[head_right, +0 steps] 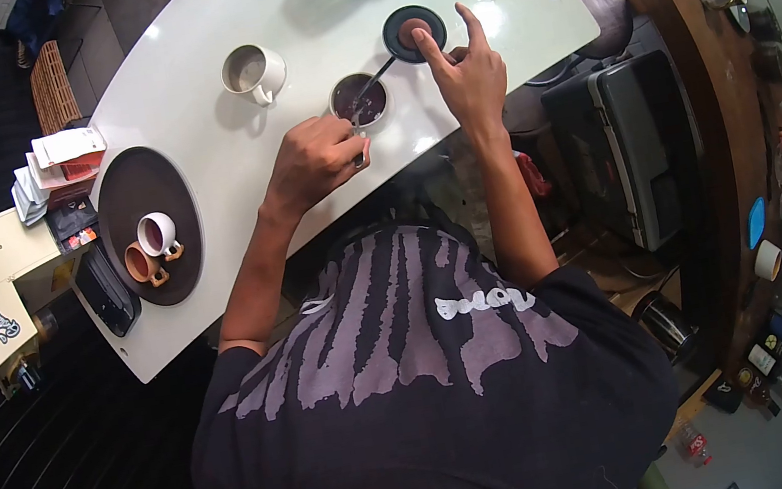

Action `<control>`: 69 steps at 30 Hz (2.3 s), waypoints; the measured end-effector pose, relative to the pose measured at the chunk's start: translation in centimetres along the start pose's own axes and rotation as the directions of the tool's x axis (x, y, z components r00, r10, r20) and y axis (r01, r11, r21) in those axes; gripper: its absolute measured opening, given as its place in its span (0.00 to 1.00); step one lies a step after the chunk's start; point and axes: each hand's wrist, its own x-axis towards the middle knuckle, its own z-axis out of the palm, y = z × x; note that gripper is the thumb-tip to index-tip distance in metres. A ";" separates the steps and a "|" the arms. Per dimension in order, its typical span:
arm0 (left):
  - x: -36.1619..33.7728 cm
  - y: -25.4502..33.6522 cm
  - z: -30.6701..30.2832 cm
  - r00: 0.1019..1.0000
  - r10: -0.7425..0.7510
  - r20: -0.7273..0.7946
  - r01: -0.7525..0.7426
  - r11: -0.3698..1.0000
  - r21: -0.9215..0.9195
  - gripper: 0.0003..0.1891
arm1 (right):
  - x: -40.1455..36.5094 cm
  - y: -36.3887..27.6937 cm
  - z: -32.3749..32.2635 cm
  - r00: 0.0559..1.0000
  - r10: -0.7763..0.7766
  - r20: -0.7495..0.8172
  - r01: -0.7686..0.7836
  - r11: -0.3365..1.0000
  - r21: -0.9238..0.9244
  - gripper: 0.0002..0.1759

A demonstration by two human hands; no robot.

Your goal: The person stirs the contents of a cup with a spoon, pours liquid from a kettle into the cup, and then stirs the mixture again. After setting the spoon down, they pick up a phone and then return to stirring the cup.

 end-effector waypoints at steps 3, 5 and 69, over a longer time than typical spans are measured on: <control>0.2 -0.1 0.0 0.999 0.042 0.018 -0.042 0.999 0.017 0.15 | -0.1 -0.4 -0.3 1.000 -0.002 -0.006 0.002 1.000 -0.016 0.47; 0.5 0.0 0.0 0.998 0.055 0.008 -0.055 0.998 0.019 0.15 | -0.2 -0.4 -0.6 1.000 0.008 0.002 -0.008 1.000 -0.022 0.46; -0.3 -2.0 0.4 0.691 -0.716 -0.098 0.527 0.592 -0.610 0.26 | -0.1 0.6 -0.1 0.997 -0.021 -0.072 0.022 1.000 0.007 0.41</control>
